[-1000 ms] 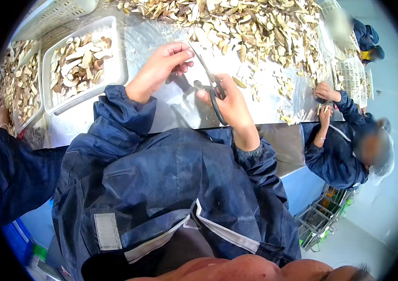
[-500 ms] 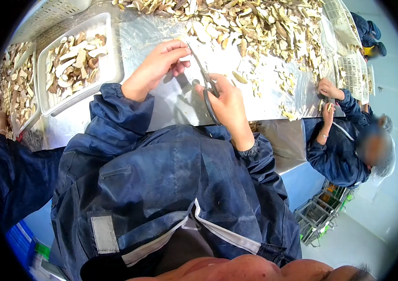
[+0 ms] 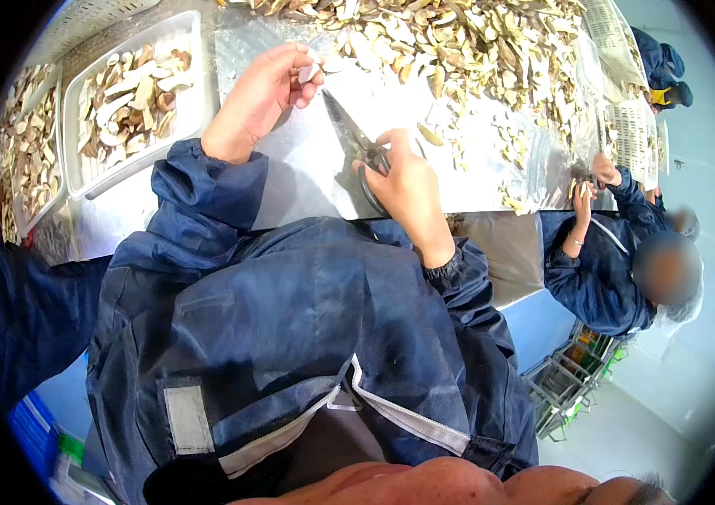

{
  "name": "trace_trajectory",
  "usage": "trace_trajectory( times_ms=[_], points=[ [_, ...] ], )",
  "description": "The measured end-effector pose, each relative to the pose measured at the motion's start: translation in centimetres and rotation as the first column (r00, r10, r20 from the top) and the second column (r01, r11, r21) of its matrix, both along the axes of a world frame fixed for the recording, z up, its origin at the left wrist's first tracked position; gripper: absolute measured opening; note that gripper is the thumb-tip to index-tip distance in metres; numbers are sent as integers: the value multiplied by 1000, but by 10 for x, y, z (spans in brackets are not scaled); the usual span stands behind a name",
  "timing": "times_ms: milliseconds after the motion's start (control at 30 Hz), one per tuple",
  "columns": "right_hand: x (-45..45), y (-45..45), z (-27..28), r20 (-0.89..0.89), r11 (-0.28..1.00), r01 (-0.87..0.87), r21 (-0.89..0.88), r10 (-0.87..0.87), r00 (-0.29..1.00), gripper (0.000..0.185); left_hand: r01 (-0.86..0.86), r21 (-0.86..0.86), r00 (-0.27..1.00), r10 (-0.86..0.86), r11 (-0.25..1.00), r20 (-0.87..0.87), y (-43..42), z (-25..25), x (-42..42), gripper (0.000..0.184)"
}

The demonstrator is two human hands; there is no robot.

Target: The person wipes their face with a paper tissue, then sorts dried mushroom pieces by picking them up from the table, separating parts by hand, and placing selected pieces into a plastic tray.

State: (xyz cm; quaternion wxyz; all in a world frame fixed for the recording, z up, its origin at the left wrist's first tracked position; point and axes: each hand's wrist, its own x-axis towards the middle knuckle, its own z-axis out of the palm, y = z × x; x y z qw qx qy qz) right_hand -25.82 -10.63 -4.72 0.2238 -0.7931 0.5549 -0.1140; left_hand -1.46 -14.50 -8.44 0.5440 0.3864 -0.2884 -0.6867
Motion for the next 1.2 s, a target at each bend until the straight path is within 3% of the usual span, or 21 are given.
trace_trajectory(
  times_ms=[133,233,367,467,600,700,800,900,933,1033,1100,1167,1200],
  points=[
    [3,-3,18,-112,987,-163,5,163,980,31,-26,-39,996,23,999,-84,-3,-3,6,37],
    [6,-18,35,-336,962,-269,42,267,903,28,-11,-19,990,8,1000,-142,-4,-4,4,49],
    [39,-62,39,-97,971,-205,-119,194,976,23,-74,37,988,79,997,-131,-4,-1,1,44],
    [58,-102,-11,29,870,-252,-424,290,956,19,-117,18,990,118,993,-80,-4,-10,4,36],
    [62,-106,-32,-53,850,-297,-436,305,951,22,-155,59,986,158,986,-58,-2,-4,6,27],
    [49,-92,-34,19,905,-228,-359,252,968,17,-166,82,983,172,983,-71,-1,-4,5,25],
    [40,-80,-17,99,993,-47,-109,58,993,19,-164,88,981,172,983,-89,-2,-8,-1,25],
    [37,-92,-11,334,970,138,201,-201,921,23,-148,118,977,164,982,-134,-1,-4,-11,29],
    [38,-96,-7,425,988,56,147,-114,898,26,-125,136,972,149,983,-182,2,0,-15,31],
    [54,-100,6,395,995,-45,86,8,919,25,-3,196,938,71,981,-340,5,4,-21,40],
    [55,-109,-6,97,960,-35,-276,64,993,25,114,163,912,-38,980,-409,4,-3,-15,40],
    [57,-110,-11,-157,853,-97,-514,18,987,26,60,181,938,7,982,-348,2,-7,-16,35],
    [58,-109,-11,-112,905,-78,-417,35,993,30,56,167,937,7,984,-350,1,-12,-13,33]
  ],
)
